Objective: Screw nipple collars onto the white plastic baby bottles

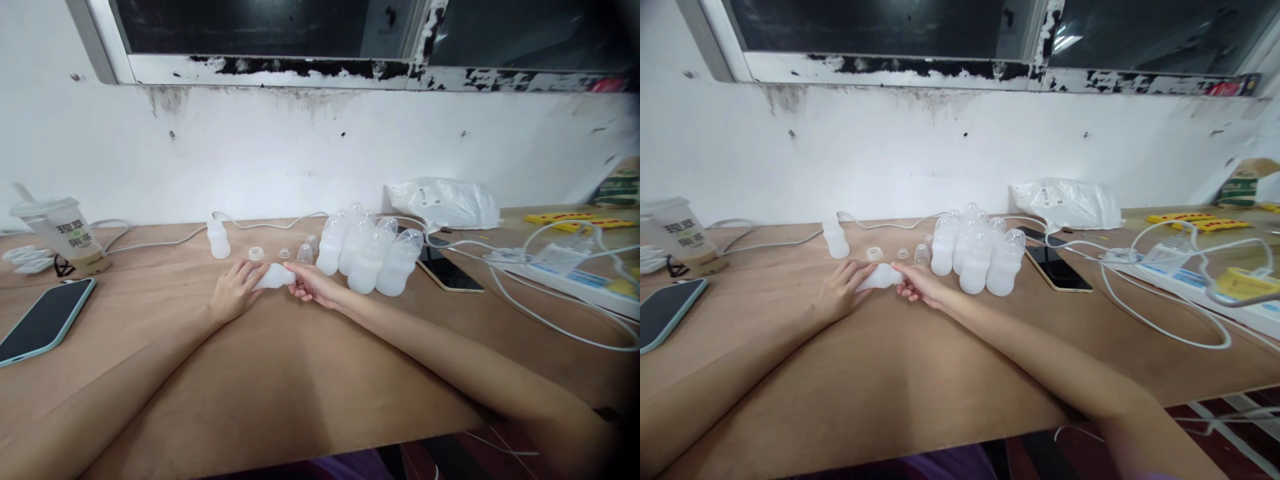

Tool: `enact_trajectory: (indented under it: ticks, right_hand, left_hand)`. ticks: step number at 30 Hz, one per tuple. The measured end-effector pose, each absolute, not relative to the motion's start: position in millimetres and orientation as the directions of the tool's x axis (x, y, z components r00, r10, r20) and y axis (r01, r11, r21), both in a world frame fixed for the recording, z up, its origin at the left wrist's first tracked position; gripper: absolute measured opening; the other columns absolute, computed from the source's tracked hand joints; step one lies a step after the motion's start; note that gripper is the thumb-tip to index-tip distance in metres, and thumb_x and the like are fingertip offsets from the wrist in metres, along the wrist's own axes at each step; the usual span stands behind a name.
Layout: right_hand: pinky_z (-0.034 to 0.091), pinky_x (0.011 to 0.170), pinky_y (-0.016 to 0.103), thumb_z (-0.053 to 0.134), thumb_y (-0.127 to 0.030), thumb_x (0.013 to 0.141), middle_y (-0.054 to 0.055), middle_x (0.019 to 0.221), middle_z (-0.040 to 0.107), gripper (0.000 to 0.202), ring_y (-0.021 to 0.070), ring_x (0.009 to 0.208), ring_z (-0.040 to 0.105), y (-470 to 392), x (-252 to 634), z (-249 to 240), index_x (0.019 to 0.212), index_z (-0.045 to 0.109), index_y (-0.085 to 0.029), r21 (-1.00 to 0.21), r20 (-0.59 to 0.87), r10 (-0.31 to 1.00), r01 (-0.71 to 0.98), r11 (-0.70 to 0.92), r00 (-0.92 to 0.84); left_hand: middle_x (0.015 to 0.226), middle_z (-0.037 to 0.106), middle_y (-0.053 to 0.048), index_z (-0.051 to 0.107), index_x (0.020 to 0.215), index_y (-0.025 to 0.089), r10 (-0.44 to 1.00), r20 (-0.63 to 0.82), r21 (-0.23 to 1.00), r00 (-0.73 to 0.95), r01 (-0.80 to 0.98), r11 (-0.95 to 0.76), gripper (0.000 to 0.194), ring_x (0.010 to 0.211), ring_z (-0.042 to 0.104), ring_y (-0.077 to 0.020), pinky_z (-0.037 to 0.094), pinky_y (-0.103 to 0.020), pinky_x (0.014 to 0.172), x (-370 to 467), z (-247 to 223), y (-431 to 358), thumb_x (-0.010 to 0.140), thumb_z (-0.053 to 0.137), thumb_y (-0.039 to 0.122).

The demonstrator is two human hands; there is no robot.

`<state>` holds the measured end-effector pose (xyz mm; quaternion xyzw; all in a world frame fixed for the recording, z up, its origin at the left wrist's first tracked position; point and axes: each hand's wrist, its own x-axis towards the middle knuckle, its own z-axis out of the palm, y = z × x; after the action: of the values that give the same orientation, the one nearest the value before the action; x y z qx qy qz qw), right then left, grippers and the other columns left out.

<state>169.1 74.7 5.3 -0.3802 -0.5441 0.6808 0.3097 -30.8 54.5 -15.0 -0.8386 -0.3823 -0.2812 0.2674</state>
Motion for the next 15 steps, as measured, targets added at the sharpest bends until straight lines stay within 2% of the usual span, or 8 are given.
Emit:
enact_trajectory:
  ticks: [6, 9, 10, 12, 15]
  right_hand:
    - [0.024, 0.030, 0.012, 0.049, -0.053, 0.071, 0.001, 0.057, 0.052, 0.039, 0.0046, 0.043, 0.044, 72.0, 167.6, 0.8, 0.074, 0.050, -0.014, -0.990, -0.136, 0.850, 0.035, -0.138, -0.509]
    - [0.027, 0.032, 0.015, 0.041, -0.056, 0.074, 0.003, 0.062, 0.054, 0.042, 0.0072, 0.046, 0.047, 69.9, 167.2, -3.0, 0.079, 0.050, -0.015, -0.995, -0.064, 0.871, 0.100, -0.017, -0.487]
    - [0.029, 0.033, 0.016, 0.037, -0.056, 0.077, 0.004, 0.066, 0.055, 0.042, 0.0081, 0.048, 0.048, 69.5, 167.8, -4.2, 0.083, 0.050, -0.016, -0.988, 0.005, 0.896, 0.135, 0.073, -0.444]
    - [0.037, 0.040, 0.020, 0.027, -0.051, 0.082, 0.006, 0.081, 0.056, 0.041, 0.0107, 0.057, 0.052, 69.3, 169.9, -5.9, 0.094, 0.048, -0.019, -0.926, 0.234, 0.920, 0.217, 0.309, -0.314]
    - [0.046, 0.068, 0.030, 0.021, -0.040, 0.087, 0.010, 0.107, 0.048, 0.037, 0.0160, 0.085, 0.052, 71.1, 173.5, -7.2, 0.114, 0.037, -0.020, -0.698, 0.580, 0.787, 0.368, 0.614, -0.211]
  left_hand:
    - [0.104, 0.055, -0.007, 0.041, 0.118, 0.023, 0.498, 0.692, -0.147, 0.523, 0.778, -0.611, 0.040, 0.096, 0.047, -0.0218, 0.043, -0.032, 0.076, -32.6, -14.3, 55.0, 0.079, 0.045, 0.027]
    - [0.104, 0.055, -0.006, 0.042, 0.117, 0.023, 0.506, 0.709, -0.097, 0.492, 0.778, -0.621, 0.039, 0.096, 0.047, -0.0212, 0.043, -0.032, 0.077, -31.8, -14.6, 54.0, 0.078, 0.047, 0.027]
    - [0.104, 0.055, -0.006, 0.043, 0.116, 0.023, 0.512, 0.714, -0.082, 0.478, 0.783, -0.617, 0.038, 0.096, 0.047, -0.0211, 0.043, -0.032, 0.077, -31.1, -14.6, 53.6, 0.078, 0.047, 0.028]
    - [0.104, 0.055, -0.006, 0.045, 0.114, 0.022, 0.528, 0.730, -0.043, 0.435, 0.799, -0.599, 0.037, 0.095, 0.048, -0.0209, 0.042, -0.031, 0.078, -29.7, -14.0, 53.1, 0.078, 0.047, 0.030]
    - [0.101, 0.056, -0.007, 0.049, 0.109, 0.021, 0.565, 0.766, 0.049, 0.307, 0.848, -0.528, 0.037, 0.093, 0.050, -0.0218, 0.041, -0.033, 0.079, -28.9, -12.8, 54.1, 0.075, 0.049, 0.037]
